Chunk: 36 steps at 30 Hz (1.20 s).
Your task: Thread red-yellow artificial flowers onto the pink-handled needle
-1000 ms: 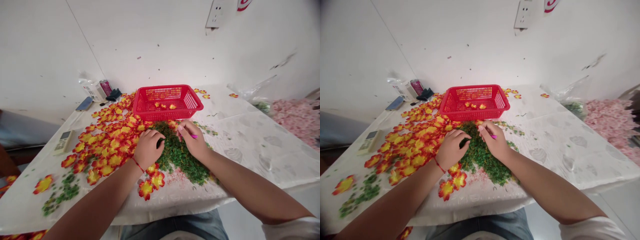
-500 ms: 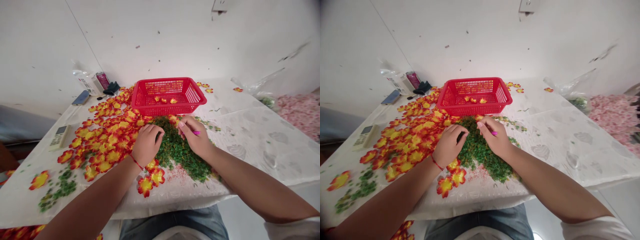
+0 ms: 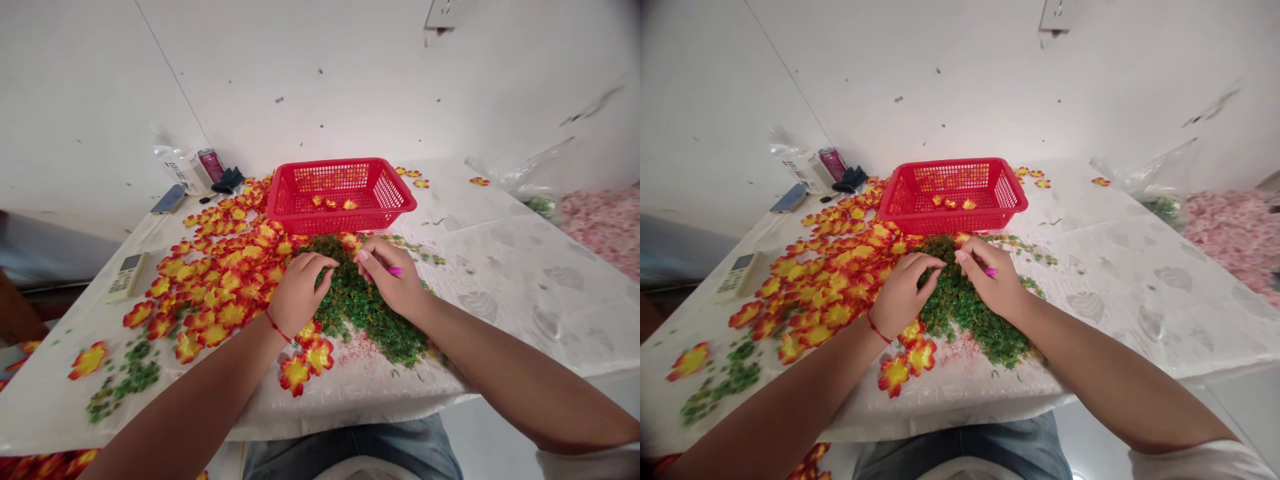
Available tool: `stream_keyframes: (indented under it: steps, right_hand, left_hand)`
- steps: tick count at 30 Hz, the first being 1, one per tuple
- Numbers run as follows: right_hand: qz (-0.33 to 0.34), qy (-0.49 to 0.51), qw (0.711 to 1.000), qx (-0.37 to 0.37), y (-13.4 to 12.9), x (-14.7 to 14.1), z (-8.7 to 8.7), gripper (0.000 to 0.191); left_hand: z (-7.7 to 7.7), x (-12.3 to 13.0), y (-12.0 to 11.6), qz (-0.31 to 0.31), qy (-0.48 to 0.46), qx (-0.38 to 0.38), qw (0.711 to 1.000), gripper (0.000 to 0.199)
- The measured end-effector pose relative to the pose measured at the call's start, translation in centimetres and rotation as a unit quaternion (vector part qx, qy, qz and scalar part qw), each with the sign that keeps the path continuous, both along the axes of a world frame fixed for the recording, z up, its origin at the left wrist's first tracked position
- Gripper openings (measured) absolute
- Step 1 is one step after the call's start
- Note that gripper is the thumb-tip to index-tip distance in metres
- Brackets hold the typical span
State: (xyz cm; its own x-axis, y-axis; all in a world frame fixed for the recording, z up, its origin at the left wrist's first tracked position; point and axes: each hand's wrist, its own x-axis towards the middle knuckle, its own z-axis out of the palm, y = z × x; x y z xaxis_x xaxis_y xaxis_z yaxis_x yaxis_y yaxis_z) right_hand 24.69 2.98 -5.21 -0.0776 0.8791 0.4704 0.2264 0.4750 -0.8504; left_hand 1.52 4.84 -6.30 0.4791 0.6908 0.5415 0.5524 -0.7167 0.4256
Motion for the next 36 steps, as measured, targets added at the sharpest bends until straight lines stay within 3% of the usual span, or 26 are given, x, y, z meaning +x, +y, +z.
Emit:
stream_keyframes:
  steps: [6, 14, 21, 28, 36]
  right_hand:
    - [0.014, 0.039, 0.999, -0.004, 0.04, 0.02, -0.16, 0.042]
    - [0.016, 0.065, 0.998, 0.011, 0.23, 0.03, 0.23, 0.036]
    - [0.024, 0.063, 0.998, -0.005, 0.14, -0.12, 0.04, 0.038]
    - [0.01, 0.051, 0.999, -0.004, 0.14, -0.13, -0.26, 0.038]
    - [0.031, 0.097, 0.995, 0.014, -0.21, -0.18, 0.56, 0.035]
  left_hand:
    - [-0.16, -0.02, 0.09, 0.002, 0.002, 0.012, 1.0, 0.019]
    - [0.57, -0.2, -0.09, 0.105, 0.061, 0.032, 0.992, 0.021]
    - [0.43, 0.37, -0.15, 0.019, 0.114, 0.033, 0.993, 0.022]
    - [0.39, 0.5, 0.05, 0.027, 0.132, 0.033, 0.99, 0.012]
    - [0.34, 0.25, 0.18, 0.006, -0.007, 0.021, 1.0, 0.007]
